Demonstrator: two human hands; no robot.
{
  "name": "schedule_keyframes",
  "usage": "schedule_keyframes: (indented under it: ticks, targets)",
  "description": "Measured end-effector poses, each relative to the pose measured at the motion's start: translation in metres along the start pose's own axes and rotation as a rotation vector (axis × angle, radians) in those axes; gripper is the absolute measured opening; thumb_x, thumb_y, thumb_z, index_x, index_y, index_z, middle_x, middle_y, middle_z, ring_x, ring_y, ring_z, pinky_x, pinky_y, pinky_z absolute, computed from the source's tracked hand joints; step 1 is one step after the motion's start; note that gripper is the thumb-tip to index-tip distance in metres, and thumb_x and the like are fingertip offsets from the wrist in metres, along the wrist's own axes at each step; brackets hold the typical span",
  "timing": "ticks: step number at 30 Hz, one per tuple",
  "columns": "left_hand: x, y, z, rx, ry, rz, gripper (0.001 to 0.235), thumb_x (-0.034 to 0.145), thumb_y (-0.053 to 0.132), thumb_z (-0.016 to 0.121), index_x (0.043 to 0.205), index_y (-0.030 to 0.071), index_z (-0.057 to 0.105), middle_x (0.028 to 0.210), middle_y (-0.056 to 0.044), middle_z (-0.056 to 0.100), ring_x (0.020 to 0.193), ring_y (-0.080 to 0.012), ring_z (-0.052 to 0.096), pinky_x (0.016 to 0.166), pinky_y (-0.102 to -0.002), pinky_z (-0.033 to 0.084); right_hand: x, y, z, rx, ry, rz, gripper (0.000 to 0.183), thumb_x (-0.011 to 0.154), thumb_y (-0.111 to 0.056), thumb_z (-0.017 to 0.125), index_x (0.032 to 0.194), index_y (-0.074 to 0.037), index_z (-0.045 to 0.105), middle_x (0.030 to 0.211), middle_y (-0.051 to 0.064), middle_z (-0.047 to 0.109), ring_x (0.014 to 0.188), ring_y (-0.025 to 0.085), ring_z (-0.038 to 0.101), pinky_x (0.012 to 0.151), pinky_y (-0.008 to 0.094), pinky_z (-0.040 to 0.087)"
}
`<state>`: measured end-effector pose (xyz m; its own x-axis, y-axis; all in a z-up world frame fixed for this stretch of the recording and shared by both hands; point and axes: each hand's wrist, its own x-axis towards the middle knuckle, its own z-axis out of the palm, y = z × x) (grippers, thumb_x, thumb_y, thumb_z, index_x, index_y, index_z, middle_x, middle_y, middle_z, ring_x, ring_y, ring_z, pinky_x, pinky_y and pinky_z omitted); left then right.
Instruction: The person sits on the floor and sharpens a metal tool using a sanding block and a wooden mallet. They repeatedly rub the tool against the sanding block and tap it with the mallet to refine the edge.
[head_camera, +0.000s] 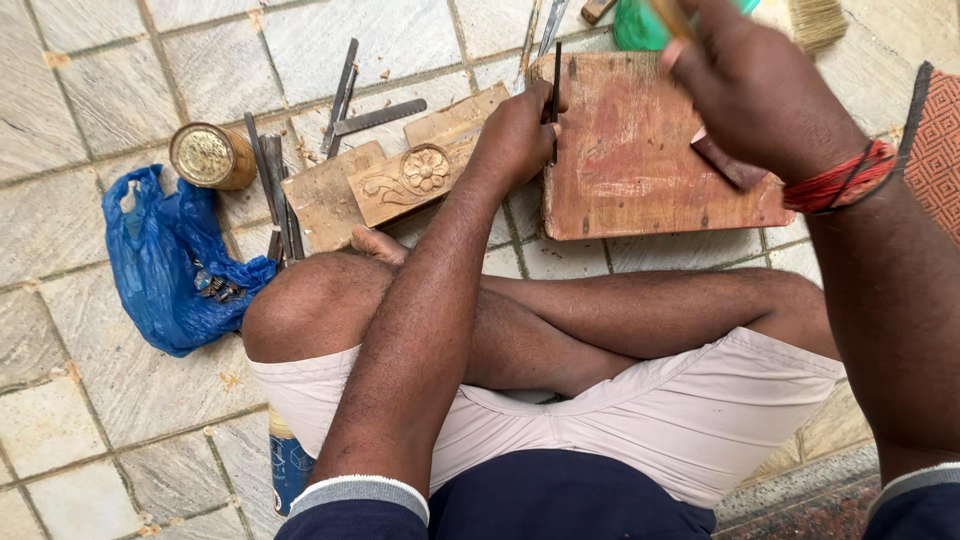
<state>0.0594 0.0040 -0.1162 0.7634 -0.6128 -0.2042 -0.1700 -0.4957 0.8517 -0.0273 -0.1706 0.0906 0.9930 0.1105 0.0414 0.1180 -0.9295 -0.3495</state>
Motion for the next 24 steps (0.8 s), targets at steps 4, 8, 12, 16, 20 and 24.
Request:
schedule_keyframes:
  ticks: [4, 8, 12, 16, 20, 24]
  targets:
    - [-0.004, 0.006, -0.002, -0.002, -0.039, -0.034, 0.026, 0.094, 0.004, 0.064, 0.119, 0.007, 0.061, 0.111, -0.011, 0.074, 0.102, -0.0200, 0.074, 0.090, -0.038, 0.061, -0.001, -0.003, -0.003, -0.047, -0.425, 0.404, 0.052, 0.110, -0.033, 0.051, 0.159, -0.016, 0.046, 0.078, 0.016, 0.069, 0.060, 0.026, 0.066, 0.057, 0.043, 0.057]
    - [-0.008, 0.009, -0.003, -0.044, -0.033, -0.067, 0.022, 0.098, 0.010, 0.064, 0.119, 0.007, 0.060, 0.112, -0.011, 0.073, 0.101, -0.0191, 0.074, 0.089, -0.038, 0.061, 0.000, -0.009, 0.000, 0.080, -0.144, 0.263, 0.049, 0.115, -0.028, 0.052, 0.158, -0.005, 0.048, 0.087, 0.016, 0.068, 0.071, 0.021, 0.066, 0.060, 0.038, 0.056]
    - [-0.009, 0.010, -0.003, -0.041, -0.044, -0.052, 0.025, 0.095, 0.007, 0.064, 0.119, 0.006, 0.060, 0.112, -0.011, 0.074, 0.102, -0.0187, 0.074, 0.090, -0.037, 0.062, -0.001, -0.007, -0.002, -0.217, -0.480, 0.337, 0.049, 0.111, -0.028, 0.055, 0.158, -0.015, 0.052, 0.077, 0.015, 0.072, 0.062, 0.023, 0.068, 0.061, 0.039, 0.054]
    - [-0.009, 0.008, 0.000, -0.048, -0.046, -0.055, 0.025, 0.094, 0.009, 0.066, 0.119, 0.006, 0.060, 0.113, -0.011, 0.073, 0.104, -0.0192, 0.074, 0.090, -0.037, 0.062, -0.002, 0.000, -0.003, 0.127, -0.239, 0.338, 0.043, 0.113, -0.027, 0.054, 0.152, -0.006, 0.055, 0.089, 0.012, 0.068, 0.070, 0.019, 0.064, 0.058, 0.036, 0.054]
    - [-0.012, 0.009, -0.002, 0.001, -0.043, -0.061, 0.026, 0.094, 0.011, 0.068, 0.118, 0.006, 0.061, 0.114, -0.012, 0.073, 0.105, -0.0204, 0.073, 0.092, -0.038, 0.060, -0.003, 0.001, 0.000, -0.037, -0.360, 0.410, 0.041, 0.113, -0.027, 0.056, 0.150, -0.010, 0.058, 0.083, 0.016, 0.069, 0.065, 0.021, 0.063, 0.059, 0.037, 0.052]
    - [-0.015, 0.012, -0.005, -0.124, -0.096, -0.070, 0.025, 0.095, 0.012, 0.068, 0.118, 0.008, 0.061, 0.117, -0.011, 0.071, 0.104, -0.0193, 0.072, 0.092, -0.037, 0.060, -0.009, 0.003, -0.005, 0.073, -0.361, 0.453, 0.044, 0.109, -0.026, 0.057, 0.150, -0.012, 0.057, 0.080, 0.016, 0.066, 0.062, 0.022, 0.059, 0.054, 0.039, 0.051]
